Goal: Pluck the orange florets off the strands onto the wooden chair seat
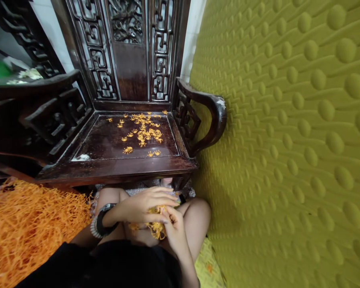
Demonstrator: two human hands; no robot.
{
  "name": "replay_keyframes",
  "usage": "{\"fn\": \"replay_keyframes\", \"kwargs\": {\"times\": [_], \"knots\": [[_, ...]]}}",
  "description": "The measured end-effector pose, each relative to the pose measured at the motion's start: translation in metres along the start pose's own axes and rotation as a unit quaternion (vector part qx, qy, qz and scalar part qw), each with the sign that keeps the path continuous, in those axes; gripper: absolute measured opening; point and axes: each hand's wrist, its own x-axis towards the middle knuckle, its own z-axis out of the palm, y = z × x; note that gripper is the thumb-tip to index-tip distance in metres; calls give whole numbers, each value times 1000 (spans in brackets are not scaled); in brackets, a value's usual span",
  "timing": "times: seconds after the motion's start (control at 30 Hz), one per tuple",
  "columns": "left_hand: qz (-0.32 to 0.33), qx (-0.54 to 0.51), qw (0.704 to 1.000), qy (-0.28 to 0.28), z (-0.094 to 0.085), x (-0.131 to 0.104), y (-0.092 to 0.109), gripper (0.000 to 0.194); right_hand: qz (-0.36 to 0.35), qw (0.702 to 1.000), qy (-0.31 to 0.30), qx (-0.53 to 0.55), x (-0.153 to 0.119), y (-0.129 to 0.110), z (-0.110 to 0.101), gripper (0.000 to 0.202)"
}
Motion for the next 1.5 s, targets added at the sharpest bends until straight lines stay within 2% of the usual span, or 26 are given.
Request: {"fn": "replay_keyframes", "kwargs": {"times": [0.1, 0.17, 0.23, 0.33, 0.4, 0.47, 0.53, 0.57, 0.63, 0.67, 0.7, 0.73, 0.8, 0.87, 0.97, 1.0, 1.07, 1.13, 1.23, 1.3, 1.37, 1.43, 1.5], "knots": [[-47, -34, 998, 32, 5, -15, -13, 33, 12, 999, -38, -18, 0, 4, 4, 52], [-98, -55, 990, 84, 5, -24, -20, 33, 27, 997, -75, -18, 0, 7, 8, 52], [-151, -72, 972, 163, 6, -30, -25, 38, 30, 995, -95, -31, -1, 11, 15, 51], [-207, -80, 925, 307, 14, -34, -25, 43, 6, 990, -114, -78, -3, 13, 31, 47], [-225, -70, 888, 396, 16, -39, -22, 42, -6, 985, -137, -106, -5, 11, 40, 45], [-241, -50, 844, 476, 9, -52, -18, 43, -23, 978, -165, -122, -11, 6, 44, 46], [-256, -23, 790, 557, -10, -74, -14, 44, -53, 969, -216, -110, -19, 2, 42, 51], [-260, -2, 749, 610, -24, -86, -13, 43, -60, 964, -241, -93, -24, 2, 38, 53], [-259, 33, 665, 700, -55, -109, -10, 37, -38, 962, -265, -55, -32, 6, 29, 55], [-269, 47, 634, 724, -69, -117, -9, 36, -13, 964, -264, -43, -35, 9, 26, 54], [-273, 51, 641, 715, -80, -120, -9, 40, 11, 966, -254, -39, -37, 14, 23, 53], [-278, 50, 663, 693, -89, -119, -10, 45, 30, 970, -238, -38, -37, 18, 22, 53], [-285, 48, 739, 609, -96, -105, -15, 56, 50, 973, -221, -30, -35, 23, 24, 51], [-299, 73, 793, 525, -96, -79, -30, 57, 66, 977, -204, 5, -31, 24, 28, 48], [-343, 137, 814, 449, -94, -34, -64, 39, 77, 979, -175, 70, -25, 20, 34, 42], [-359, 148, 814, 431, -94, -22, -76, 38, 77, 980, -160, 87, -24, 18, 35, 42], [-386, 155, 816, 402, -93, -4, -96, 62, 74, 982, -127, 115, -22, 15, 33, 42], [-375, 139, 822, 406, -91, 3, -103, 70, 67, 983, -97, 142, -20, 14, 28, 39], [-298, 7, 854, 427, -77, -3, -87, 57, 63, 977, -72, 191, -14, 12, 18, 33], [-246, -145, 867, 408, -61, -11, -65, 57, 67, 970, -66, 223, -7, 8, 13, 29], [-213, -258, 867, 369, -41, -17, -43, 60, 66, 965, -59, 247, 2, 3, 11, 27], [-196, -313, 867, 333, -19, -19, -26, 62, 67, 961, -56, 263, 10, -2, 13, 24], [-184, -341, 865, 321, 0, -18, -15, 65, 72, 956, -64, 277, 17, -5, 18, 20]]}}
